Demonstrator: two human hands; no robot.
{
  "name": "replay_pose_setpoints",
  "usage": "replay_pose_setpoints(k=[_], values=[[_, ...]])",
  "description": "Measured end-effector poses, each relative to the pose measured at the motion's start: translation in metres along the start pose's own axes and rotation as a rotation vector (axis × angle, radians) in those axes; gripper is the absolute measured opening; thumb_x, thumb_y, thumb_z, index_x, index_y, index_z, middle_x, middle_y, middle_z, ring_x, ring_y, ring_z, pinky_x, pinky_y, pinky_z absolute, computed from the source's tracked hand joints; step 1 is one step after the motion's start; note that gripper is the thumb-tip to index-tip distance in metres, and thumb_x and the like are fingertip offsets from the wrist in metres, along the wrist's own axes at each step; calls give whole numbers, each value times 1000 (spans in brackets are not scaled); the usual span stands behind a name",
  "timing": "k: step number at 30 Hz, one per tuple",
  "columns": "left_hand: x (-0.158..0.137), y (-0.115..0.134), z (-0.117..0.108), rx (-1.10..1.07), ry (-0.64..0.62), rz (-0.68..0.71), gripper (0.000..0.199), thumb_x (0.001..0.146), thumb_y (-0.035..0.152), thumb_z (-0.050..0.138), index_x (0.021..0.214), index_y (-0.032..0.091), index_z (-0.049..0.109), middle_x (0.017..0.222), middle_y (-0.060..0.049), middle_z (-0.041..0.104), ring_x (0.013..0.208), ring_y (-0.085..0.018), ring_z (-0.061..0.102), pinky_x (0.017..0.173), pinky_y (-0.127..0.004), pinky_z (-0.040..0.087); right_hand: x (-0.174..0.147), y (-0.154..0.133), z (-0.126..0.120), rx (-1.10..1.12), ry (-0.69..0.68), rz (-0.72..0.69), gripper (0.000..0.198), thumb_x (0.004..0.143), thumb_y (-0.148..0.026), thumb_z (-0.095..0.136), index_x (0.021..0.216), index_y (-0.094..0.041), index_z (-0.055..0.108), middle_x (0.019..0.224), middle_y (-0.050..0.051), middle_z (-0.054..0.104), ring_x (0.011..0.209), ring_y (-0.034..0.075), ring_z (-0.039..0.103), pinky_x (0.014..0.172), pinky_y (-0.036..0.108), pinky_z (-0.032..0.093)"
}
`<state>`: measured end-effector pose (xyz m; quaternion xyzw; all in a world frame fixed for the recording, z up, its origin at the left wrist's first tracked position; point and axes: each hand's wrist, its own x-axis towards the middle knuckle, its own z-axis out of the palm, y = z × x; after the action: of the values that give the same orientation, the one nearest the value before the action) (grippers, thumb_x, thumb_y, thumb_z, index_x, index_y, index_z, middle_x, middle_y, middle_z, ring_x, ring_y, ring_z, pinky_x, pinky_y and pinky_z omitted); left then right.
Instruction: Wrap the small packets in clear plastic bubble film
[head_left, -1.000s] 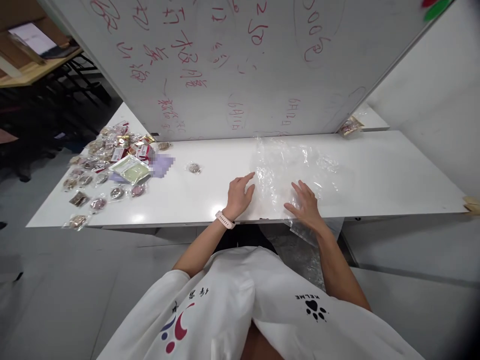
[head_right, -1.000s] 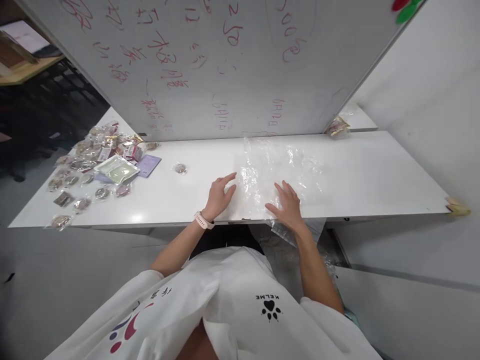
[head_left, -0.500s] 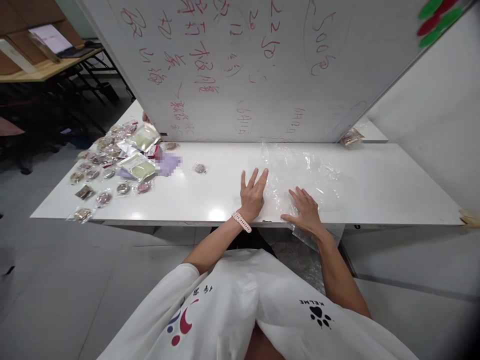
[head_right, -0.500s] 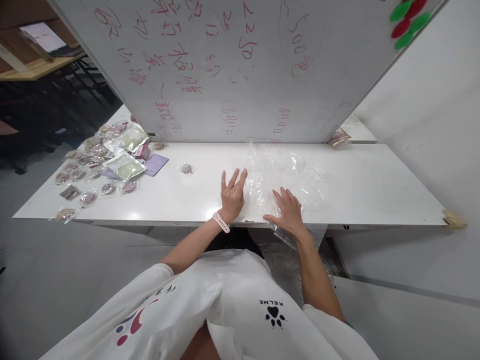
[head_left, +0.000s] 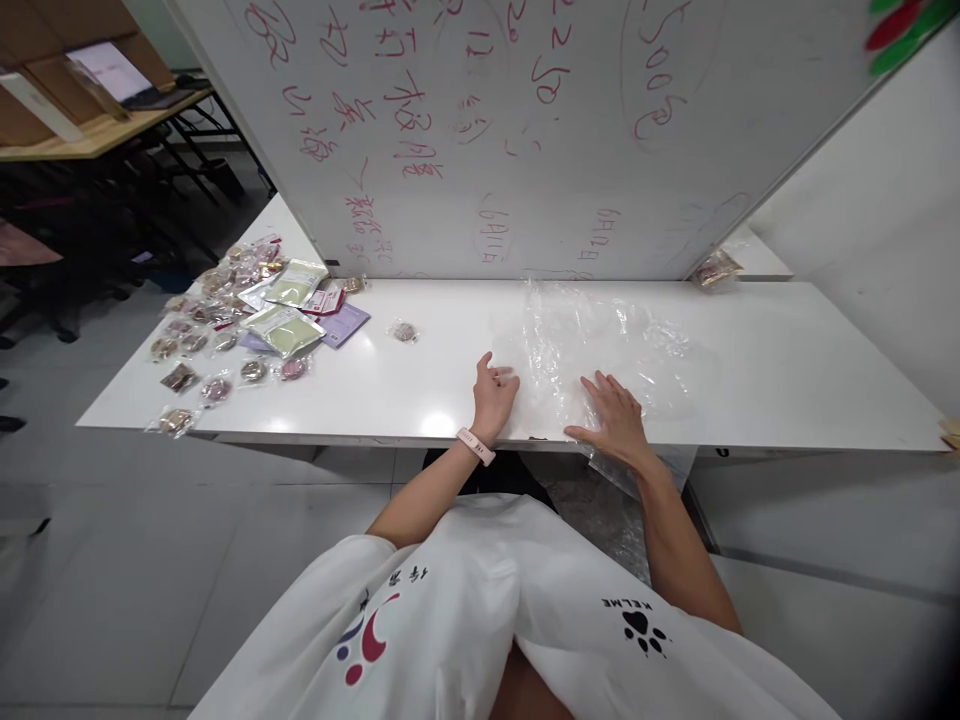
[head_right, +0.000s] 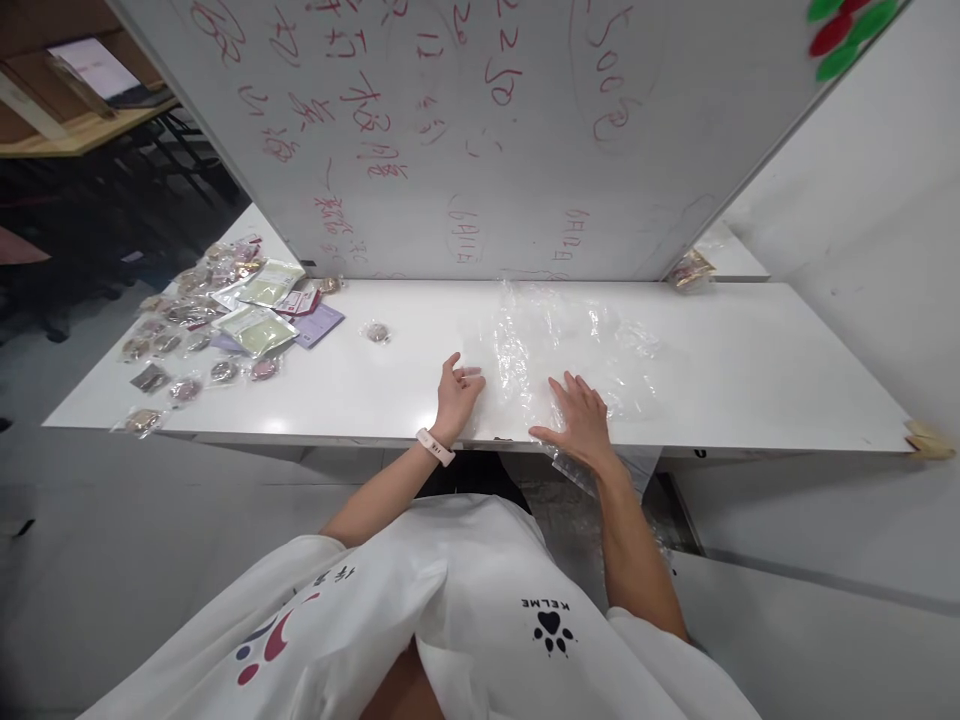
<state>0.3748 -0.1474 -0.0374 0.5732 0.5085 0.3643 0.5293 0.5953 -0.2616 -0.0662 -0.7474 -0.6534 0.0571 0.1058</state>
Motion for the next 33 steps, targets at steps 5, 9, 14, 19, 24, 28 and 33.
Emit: replay_pose_setpoints(k=[5,9,14,19,24,28,33], values=[[3,22,8,581,50,462,13,94,31,59,93,26,71,135,-7,64,133,-34,49,108,-61,36,1,1,4,48,30,-4,91,83,-76,49,158,-28,27,165,10,21,151,35,18,117,56,22],[-14,59,-6,507,148,665,23,98,40,52,92,28,71,137,-4,62,134,-29,51,107,-56,41,-4,-3,-14,153,124,-4,89,88,-74,41,161,-29,15,165,11,18,151,37,18,116,58,23],[-9,80,-66,107,99,369,42,101,52,38,94,21,66,66,-2,68,54,-13,65,51,-26,51,0,-51,-78,130,299,-54,80,95,-69,32,162,-31,9,167,5,9,152,41,9,117,61,17],[26,46,-135,282,143,113,33,98,42,46,82,20,64,55,0,59,46,-13,56,50,-27,45,54,-118,-66,92,210,-262,67,99,-62,29,159,-34,22,166,1,20,153,37,9,118,61,13],[81,20,-206,790,459,80,21,95,33,48,91,18,63,100,-10,70,97,-27,62,90,-41,45,98,-140,17,119,-23,-330,64,101,-62,21,155,-31,35,165,4,24,153,30,13,122,57,14],[142,18,-260,946,651,32,28,93,28,52,113,9,56,127,-20,58,123,-32,46,107,-45,30,101,-136,42,108,-73,-301,67,101,-62,16,154,-27,38,165,6,24,153,29,16,123,55,14],[192,15,-289,1013,626,-135,59,85,41,66,123,0,47,137,-30,45,129,-41,35,106,-53,25,98,-136,37,104,-56,-307,66,101,-62,17,153,-29,39,165,4,24,153,28,17,123,55,16]])
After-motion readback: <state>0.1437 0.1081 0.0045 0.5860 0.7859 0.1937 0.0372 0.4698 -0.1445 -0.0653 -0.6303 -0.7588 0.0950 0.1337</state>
